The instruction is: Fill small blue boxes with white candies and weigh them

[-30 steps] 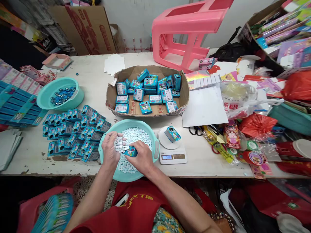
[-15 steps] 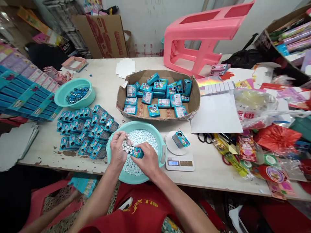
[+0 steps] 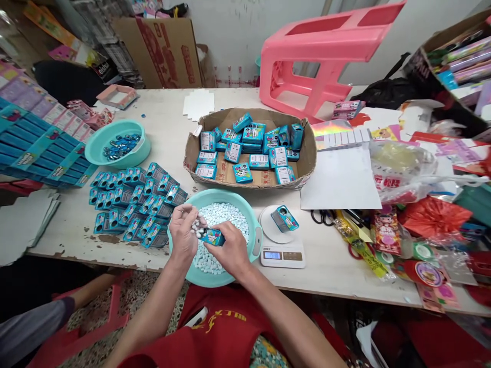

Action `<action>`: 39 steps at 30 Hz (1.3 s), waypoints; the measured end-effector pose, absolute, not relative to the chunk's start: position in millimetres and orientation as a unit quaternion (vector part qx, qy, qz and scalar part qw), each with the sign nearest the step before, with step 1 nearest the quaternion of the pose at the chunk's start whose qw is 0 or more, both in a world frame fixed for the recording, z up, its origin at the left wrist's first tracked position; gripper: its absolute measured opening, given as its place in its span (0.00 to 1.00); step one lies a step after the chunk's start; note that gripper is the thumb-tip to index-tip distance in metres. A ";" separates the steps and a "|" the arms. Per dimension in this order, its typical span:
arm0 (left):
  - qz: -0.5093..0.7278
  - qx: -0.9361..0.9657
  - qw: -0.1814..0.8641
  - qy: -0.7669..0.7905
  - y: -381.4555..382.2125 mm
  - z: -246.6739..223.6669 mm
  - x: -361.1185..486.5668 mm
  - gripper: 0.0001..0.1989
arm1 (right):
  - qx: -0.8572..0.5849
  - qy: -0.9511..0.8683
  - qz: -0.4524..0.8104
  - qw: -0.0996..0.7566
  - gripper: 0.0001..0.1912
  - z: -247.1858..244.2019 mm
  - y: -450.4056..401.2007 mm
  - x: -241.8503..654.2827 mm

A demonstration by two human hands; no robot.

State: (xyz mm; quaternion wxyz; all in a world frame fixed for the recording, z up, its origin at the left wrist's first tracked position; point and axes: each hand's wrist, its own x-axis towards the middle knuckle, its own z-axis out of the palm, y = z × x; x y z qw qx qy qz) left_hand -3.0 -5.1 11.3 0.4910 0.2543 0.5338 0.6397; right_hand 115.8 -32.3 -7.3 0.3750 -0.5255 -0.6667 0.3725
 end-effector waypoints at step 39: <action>0.295 0.569 0.410 0.649 2.2 -61.3 -13.2 0.10 | -0.548 -0.526 0.461 0.459 0.20 20.3 -98.2 220.0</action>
